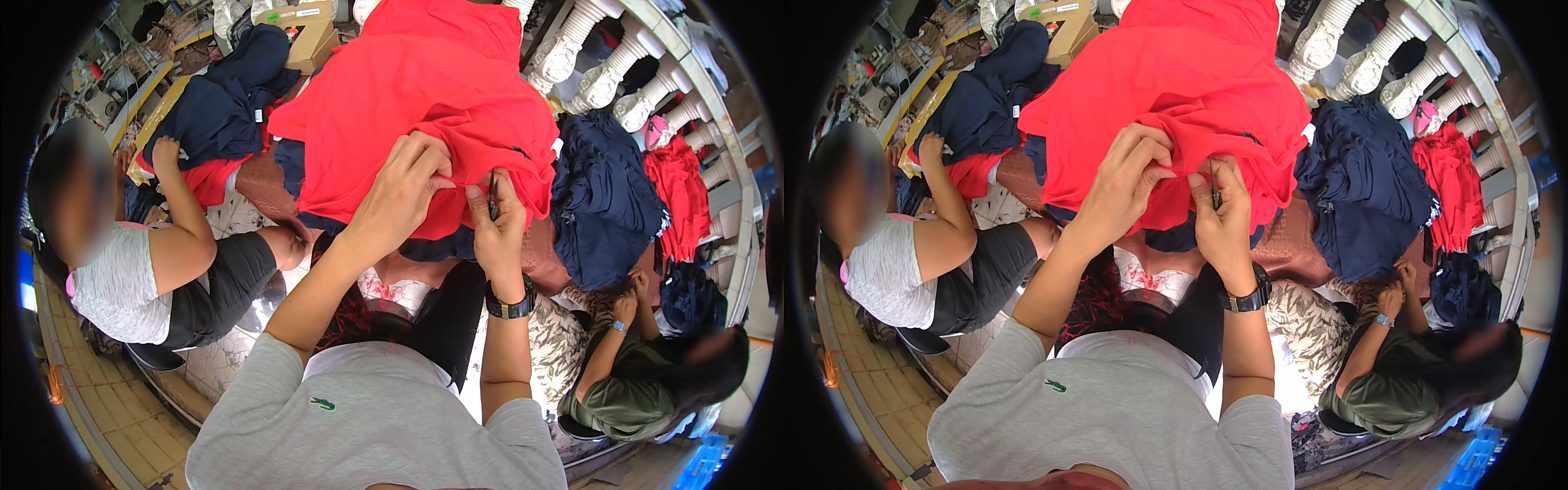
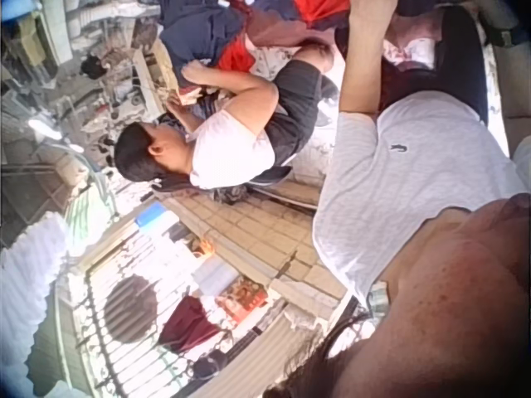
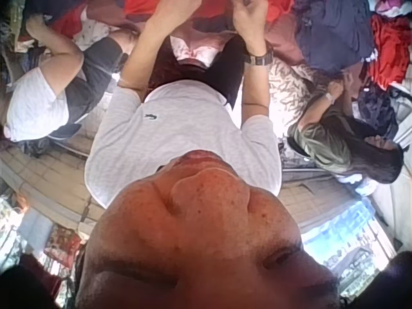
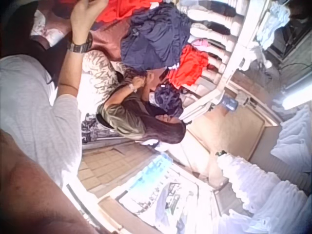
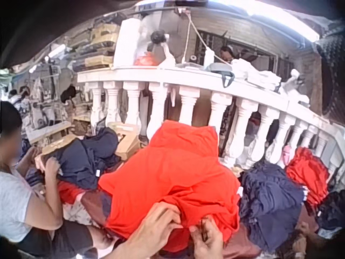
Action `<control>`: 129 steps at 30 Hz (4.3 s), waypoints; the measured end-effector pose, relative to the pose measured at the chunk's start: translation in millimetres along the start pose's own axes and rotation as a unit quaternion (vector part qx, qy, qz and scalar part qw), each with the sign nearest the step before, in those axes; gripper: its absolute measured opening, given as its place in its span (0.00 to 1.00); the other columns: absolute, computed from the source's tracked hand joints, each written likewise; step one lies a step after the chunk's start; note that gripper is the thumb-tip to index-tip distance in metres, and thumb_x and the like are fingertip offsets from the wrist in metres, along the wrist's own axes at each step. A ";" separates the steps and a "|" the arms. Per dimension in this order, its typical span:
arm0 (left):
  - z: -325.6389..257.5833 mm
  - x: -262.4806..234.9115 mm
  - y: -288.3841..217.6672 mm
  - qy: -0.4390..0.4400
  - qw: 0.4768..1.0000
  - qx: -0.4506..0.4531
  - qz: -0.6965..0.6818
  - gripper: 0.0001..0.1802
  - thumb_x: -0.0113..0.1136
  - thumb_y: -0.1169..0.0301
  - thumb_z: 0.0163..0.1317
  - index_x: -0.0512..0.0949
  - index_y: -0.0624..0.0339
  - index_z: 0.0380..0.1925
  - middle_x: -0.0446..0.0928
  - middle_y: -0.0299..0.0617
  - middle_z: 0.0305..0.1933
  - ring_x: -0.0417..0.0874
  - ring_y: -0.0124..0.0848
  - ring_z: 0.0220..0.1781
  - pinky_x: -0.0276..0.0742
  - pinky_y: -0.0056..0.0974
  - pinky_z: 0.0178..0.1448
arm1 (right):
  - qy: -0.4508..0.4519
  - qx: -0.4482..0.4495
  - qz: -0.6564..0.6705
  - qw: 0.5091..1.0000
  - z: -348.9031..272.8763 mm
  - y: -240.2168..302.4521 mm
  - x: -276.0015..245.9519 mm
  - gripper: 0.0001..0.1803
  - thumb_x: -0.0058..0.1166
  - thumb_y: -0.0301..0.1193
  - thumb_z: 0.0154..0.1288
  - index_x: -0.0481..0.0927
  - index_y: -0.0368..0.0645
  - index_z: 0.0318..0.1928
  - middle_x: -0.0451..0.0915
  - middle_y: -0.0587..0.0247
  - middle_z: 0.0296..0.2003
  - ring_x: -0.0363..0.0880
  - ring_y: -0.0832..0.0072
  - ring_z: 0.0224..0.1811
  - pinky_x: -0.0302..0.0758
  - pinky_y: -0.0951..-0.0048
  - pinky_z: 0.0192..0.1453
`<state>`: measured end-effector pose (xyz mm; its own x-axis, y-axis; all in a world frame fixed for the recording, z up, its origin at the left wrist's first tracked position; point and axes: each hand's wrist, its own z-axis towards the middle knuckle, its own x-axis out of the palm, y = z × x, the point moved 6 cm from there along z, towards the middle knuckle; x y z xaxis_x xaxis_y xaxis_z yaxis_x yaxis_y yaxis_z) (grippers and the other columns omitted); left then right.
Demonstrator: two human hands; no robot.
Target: The person uses a small pair of scissors to trim loose threads and tags from a red garment. They repeatedly lift and turn the fabric to access different areas, carefully snipping small imperfections while seated on the floor.
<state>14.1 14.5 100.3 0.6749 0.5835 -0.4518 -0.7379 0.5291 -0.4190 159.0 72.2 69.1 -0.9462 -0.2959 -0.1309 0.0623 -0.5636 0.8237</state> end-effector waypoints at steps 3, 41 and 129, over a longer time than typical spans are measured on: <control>-4.9 -3.8 4.2 -0.005 0.996 -0.032 -0.083 0.13 0.63 0.87 0.57 0.77 0.65 0.41 0.76 0.47 0.41 0.81 0.42 0.41 0.78 0.39 0.45 | -0.020 0.071 0.068 0.995 -1.2 0.8 -2.0 0.06 0.57 0.21 0.72 0.79 0.32 0.46 0.75 0.63 0.37 0.72 0.79 0.38 0.69 0.79 0.45; -30.1 44.5 32.9 -0.034 0.849 -0.280 -0.447 0.06 0.56 0.73 0.75 0.76 0.66 0.42 0.77 0.37 0.43 0.79 0.23 0.46 0.82 0.34 0.57 | -0.093 0.002 -0.193 0.977 -17.2 18.2 -1.1 0.07 0.62 0.19 0.64 0.78 0.35 0.41 0.74 0.57 0.28 0.75 0.67 0.29 0.70 0.71 0.33; -26.5 30.2 6.3 -0.043 0.998 -0.043 -0.023 0.12 0.68 0.81 0.54 0.79 0.65 0.39 0.74 0.47 0.38 0.80 0.46 0.43 0.78 0.43 0.46 | -0.097 0.172 0.085 0.977 -1.8 -49.5 -6.1 0.12 0.62 0.34 0.73 0.83 0.38 0.36 0.75 0.73 0.24 0.67 0.85 0.27 0.64 0.78 0.32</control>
<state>30.0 19.1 63.2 0.7030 0.6116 -0.3629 -0.6997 0.5038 -0.5065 162.3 100.5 28.1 -0.9760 -0.1920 0.1030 0.1447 -0.2178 0.9652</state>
